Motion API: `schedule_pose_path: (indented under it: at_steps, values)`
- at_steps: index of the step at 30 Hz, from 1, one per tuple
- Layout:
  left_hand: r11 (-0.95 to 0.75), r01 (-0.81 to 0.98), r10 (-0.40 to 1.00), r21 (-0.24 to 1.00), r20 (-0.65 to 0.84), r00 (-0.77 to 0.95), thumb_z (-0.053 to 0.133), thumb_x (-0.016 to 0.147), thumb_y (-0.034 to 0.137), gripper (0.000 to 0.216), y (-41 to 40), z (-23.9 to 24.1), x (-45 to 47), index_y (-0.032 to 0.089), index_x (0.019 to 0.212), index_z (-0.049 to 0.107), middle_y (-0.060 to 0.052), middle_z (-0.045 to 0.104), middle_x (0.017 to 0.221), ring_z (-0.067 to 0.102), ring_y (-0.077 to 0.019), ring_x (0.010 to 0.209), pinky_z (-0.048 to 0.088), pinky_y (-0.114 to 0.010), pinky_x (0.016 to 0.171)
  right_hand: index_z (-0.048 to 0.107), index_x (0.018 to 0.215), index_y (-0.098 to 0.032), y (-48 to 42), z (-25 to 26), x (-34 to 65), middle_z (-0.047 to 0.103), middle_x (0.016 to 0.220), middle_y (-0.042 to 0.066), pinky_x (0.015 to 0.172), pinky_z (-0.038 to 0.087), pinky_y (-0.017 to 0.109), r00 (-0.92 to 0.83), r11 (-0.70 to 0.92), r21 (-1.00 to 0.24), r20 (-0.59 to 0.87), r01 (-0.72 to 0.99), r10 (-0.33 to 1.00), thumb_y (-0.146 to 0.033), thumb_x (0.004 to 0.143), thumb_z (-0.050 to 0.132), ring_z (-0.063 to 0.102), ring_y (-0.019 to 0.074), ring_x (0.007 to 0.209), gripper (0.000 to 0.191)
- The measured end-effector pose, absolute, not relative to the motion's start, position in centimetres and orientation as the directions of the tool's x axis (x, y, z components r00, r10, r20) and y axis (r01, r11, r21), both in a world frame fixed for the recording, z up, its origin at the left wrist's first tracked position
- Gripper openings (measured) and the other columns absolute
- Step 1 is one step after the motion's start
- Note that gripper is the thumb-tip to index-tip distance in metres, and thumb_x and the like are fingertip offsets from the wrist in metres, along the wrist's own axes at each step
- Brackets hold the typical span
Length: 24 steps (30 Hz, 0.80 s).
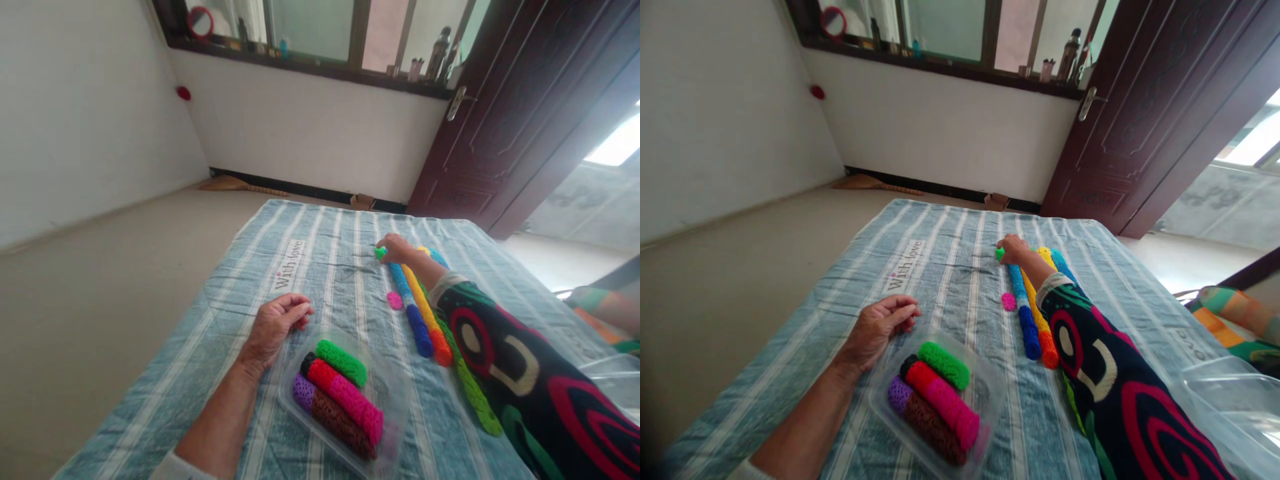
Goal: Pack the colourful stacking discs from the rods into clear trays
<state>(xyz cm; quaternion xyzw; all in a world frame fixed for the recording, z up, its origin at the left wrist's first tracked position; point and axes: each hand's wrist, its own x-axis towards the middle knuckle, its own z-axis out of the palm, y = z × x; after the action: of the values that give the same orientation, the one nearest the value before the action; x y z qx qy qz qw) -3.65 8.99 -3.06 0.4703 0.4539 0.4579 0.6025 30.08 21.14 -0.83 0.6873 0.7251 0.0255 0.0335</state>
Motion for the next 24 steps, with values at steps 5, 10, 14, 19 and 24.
schedule_pose_path:
  at_steps: [5,10,14,19,24]
  values:
    - [0.137,-0.119,0.978,0.983,-0.115,0.176,0.078,0.061,0.029,0.027,9.1,-3.4,-3.7,0.013,0.08,0.068,-0.003,0.071,0.068,0.056,-0.01,0.054,0.045,-0.022,0.055,0.069,0.114,-0.026,21.3,-0.5,29.7,0.062,0.117,0.008,0.079,0.046,0.028,-0.052,0.056,0.106,-0.046,0.993,0.998,-0.03,0.069,0.076,0.058,0.0256,0.105,0.046]
    - [0.133,-0.116,0.977,0.984,-0.11,0.184,0.078,0.062,0.029,0.027,9.1,-3.5,-3.7,0.013,0.08,0.068,-0.003,0.071,0.068,0.056,-0.0101,0.054,0.045,-0.022,0.055,0.071,0.107,-0.023,21.4,-0.5,29.4,0.066,0.113,0.007,0.074,0.045,0.026,-0.066,0.072,0.124,-0.052,0.99,0.996,-0.026,0.069,0.075,0.061,0.0235,0.1,0.039]
    - [0.136,-0.12,0.977,0.983,-0.113,0.183,0.079,0.061,0.029,0.027,9.1,-3.4,-3.7,0.012,0.08,0.068,-0.003,0.071,0.068,0.057,-0.01,0.054,0.045,-0.022,0.055,0.073,0.097,-0.021,21.7,-0.1,29.5,0.07,0.1,0.006,0.069,0.044,0.024,-0.092,0.101,0.138,-0.068,0.985,0.993,-0.02,0.068,0.072,0.063,0.0213,0.093,0.029]
    - [0.136,-0.121,0.976,0.983,-0.112,0.185,0.079,0.061,0.029,0.028,9.1,-3.4,-3.7,0.012,0.081,0.068,-0.003,0.071,0.069,0.057,-0.0099,0.054,0.045,-0.022,0.055,0.073,0.095,-0.022,22.9,0.6,30.1,0.072,0.095,0.002,0.066,0.043,0.022,-0.12,0.128,0.129,-0.07,0.983,0.99,-0.024,0.068,0.071,0.064,0.0177,0.086,0.027]
    - [0.136,-0.113,0.977,0.984,-0.114,0.181,0.078,0.062,0.029,0.026,9.0,-3.4,-3.8,0.013,0.08,0.068,-0.003,0.071,0.068,0.056,-0.009,0.053,0.044,-0.021,0.055,0.074,0.098,-0.023,24.7,0.3,30.6,0.072,0.095,0.0,0.064,0.043,0.02,-0.13,0.138,0.107,-0.075,0.985,0.989,-0.027,0.068,0.072,0.064,0.0153,0.084,0.03]
